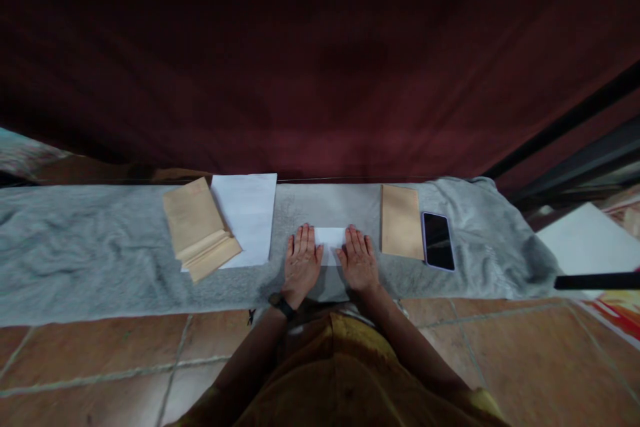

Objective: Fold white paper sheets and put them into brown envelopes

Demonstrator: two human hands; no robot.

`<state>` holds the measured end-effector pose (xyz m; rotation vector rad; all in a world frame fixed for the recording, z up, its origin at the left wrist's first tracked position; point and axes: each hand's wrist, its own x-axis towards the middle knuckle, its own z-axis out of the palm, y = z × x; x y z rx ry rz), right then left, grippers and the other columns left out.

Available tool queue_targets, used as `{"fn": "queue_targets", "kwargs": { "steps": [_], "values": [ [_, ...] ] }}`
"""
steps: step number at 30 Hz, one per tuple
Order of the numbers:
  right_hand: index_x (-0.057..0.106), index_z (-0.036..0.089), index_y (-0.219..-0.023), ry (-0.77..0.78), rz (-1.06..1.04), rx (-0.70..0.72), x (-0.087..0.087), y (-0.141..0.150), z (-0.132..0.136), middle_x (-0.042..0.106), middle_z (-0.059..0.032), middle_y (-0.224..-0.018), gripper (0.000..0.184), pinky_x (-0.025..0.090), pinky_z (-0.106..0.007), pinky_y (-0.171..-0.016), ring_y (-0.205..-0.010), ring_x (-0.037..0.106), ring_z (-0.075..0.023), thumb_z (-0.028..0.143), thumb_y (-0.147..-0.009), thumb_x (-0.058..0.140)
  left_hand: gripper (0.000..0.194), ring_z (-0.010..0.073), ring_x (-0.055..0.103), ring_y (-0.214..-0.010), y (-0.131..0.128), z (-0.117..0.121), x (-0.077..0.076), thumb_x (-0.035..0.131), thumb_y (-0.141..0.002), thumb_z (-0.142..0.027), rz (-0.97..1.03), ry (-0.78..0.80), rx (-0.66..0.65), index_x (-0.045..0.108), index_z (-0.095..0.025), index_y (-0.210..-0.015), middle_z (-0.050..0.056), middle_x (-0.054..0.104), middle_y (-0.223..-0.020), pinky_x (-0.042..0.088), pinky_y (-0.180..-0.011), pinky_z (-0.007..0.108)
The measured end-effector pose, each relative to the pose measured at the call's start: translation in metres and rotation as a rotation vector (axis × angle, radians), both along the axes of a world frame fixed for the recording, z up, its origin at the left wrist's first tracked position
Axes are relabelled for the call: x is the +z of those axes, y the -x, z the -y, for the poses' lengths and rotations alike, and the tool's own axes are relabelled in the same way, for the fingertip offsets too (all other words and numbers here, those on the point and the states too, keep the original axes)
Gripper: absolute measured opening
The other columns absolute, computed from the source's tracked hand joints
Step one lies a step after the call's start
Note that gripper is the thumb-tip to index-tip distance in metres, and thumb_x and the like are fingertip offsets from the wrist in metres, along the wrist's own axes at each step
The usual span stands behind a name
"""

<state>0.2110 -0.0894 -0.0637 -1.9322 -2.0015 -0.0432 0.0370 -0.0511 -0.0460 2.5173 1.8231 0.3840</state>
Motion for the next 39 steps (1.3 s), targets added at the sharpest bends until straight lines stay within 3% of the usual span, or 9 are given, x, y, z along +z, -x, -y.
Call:
{"fn": "queue_targets", "kwargs": {
  "steps": [9,15,19,22,25,32,39],
  "values": [
    [0.041,0.006,-0.155,-0.044,-0.012,-0.025,-0.003,-0.007,0.001,0.044,-0.0183,-0.159,0.057,0.026,-0.053,-0.122,-0.146,0.042,-0.0324,0.039,-0.109,0.034,0.050,0.0316,0.050,-0.140,0.003,-0.009,0.017,0.037,-0.105,-0.031,-0.007,0.005,-0.002,0.048,-0.011,-0.149,0.018,0.056,-0.149,0.038,-0.116,0.050],
    [0.040,0.003,-0.155,-0.046,-0.016,-0.031,-0.003,-0.011,0.000,0.044,-0.0200,-0.159,0.058,0.028,-0.052,-0.121,-0.147,0.041,-0.0321,0.038,-0.109,0.034,0.050,0.0326,0.056,-0.129,0.002,-0.012,0.016,0.036,-0.105,-0.033,-0.037,0.007,0.011,0.051,-0.009,-0.146,0.020,0.061,-0.140,0.044,-0.108,0.049],
    [0.035,0.003,-0.157,-0.043,-0.037,-0.004,0.001,-0.002,0.003,0.041,-0.0205,-0.161,0.058,0.028,-0.051,-0.122,-0.151,0.035,-0.0303,0.034,-0.109,0.033,0.051,0.0333,0.046,-0.142,-0.001,-0.006,0.011,0.034,-0.105,-0.031,-0.009,-0.031,0.022,0.047,-0.009,-0.149,0.019,0.053,-0.151,0.035,-0.118,0.053],
    [0.034,0.008,-0.159,-0.027,-0.044,0.120,0.003,0.010,0.007,0.040,-0.0164,-0.162,0.056,0.028,-0.049,-0.123,-0.152,0.034,-0.0266,0.033,-0.109,0.032,0.052,0.0295,0.032,-0.153,-0.007,-0.001,0.009,0.032,-0.105,-0.028,0.008,-0.020,-0.076,0.042,-0.012,-0.154,0.015,0.042,-0.162,0.025,-0.125,0.053],
    [0.035,0.012,-0.159,-0.007,-0.046,0.181,0.003,0.016,0.010,0.043,-0.0144,-0.161,0.054,0.029,-0.048,-0.124,-0.151,0.036,-0.0242,0.031,-0.109,0.032,0.053,0.0248,0.029,-0.155,-0.011,0.003,0.007,0.031,-0.104,-0.024,0.002,0.040,-0.168,0.040,-0.013,-0.156,0.012,0.038,-0.164,0.025,-0.127,0.048],
    [0.036,0.007,-0.158,-0.019,-0.025,0.111,0.002,0.003,0.009,0.043,-0.0188,-0.160,0.057,0.028,-0.052,-0.122,-0.151,0.036,-0.0297,0.036,-0.108,0.034,0.059,0.0245,0.028,-0.155,-0.008,0.006,0.004,0.033,-0.105,-0.032,-0.021,0.075,-0.127,0.035,-0.007,-0.158,0.015,0.036,-0.165,0.023,-0.128,0.046],
    [0.033,0.004,-0.158,-0.056,-0.014,0.096,-0.003,-0.012,0.014,0.041,-0.0239,-0.159,0.060,0.027,-0.056,-0.121,-0.149,0.038,-0.0325,0.039,-0.109,0.033,0.067,0.0273,0.026,-0.156,0.002,0.010,0.003,0.040,-0.104,-0.046,-0.043,0.068,-0.104,0.034,-0.009,-0.159,0.016,0.032,-0.166,0.022,-0.128,0.049]
  ]
}}
